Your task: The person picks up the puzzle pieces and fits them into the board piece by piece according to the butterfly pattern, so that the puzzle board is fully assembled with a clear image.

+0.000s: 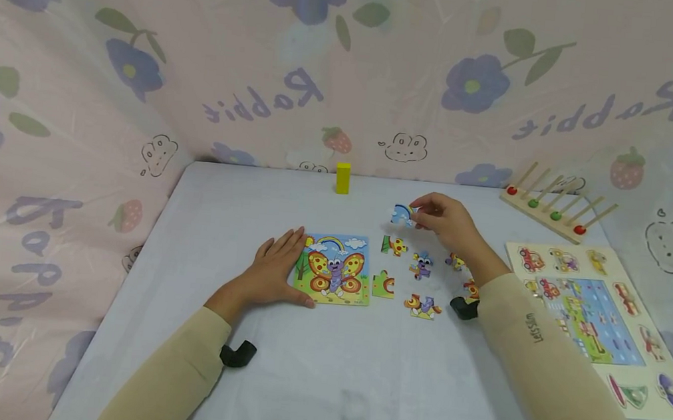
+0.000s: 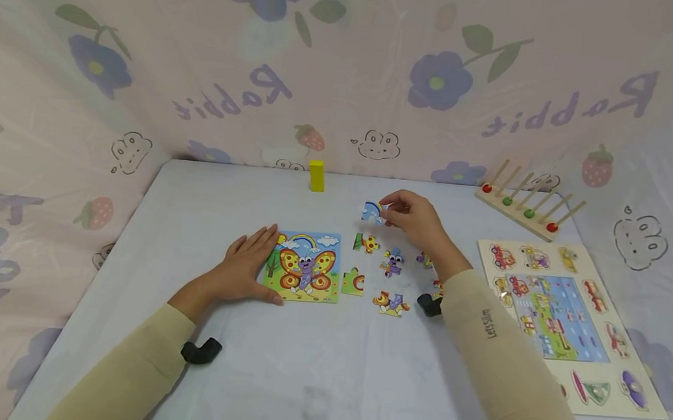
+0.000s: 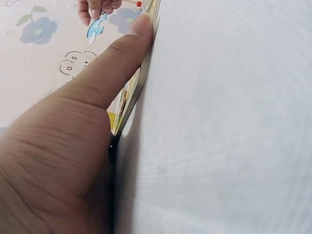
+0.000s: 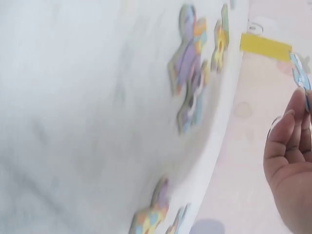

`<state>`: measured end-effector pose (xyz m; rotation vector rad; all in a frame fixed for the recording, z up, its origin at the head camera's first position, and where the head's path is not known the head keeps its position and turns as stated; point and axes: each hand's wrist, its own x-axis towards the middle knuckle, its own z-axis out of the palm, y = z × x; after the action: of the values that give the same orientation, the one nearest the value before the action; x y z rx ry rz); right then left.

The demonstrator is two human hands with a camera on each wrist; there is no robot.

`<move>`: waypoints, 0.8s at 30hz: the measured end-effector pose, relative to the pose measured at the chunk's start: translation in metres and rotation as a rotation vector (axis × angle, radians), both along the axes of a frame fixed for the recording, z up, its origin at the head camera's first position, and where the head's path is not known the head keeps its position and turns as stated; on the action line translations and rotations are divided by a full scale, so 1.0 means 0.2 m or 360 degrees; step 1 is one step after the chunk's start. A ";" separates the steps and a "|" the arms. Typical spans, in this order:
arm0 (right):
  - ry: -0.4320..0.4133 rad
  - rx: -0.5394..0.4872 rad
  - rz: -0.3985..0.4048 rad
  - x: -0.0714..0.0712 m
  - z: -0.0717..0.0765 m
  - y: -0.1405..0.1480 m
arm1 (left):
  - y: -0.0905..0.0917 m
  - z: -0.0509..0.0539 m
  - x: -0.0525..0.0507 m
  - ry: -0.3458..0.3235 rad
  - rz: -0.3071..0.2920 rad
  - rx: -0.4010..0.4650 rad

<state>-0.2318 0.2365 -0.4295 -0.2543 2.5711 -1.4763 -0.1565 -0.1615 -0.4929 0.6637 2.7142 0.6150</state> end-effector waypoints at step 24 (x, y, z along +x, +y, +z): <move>-0.0185 0.0090 0.0420 0.09 -0.14 -0.52 | -0.01 0.01 0.01 0.0014 -0.0010 0.0002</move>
<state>-0.2130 0.1334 -0.4568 -0.4661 2.3763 -1.2832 -0.1550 -0.1625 -0.4907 0.6767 2.7186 0.6142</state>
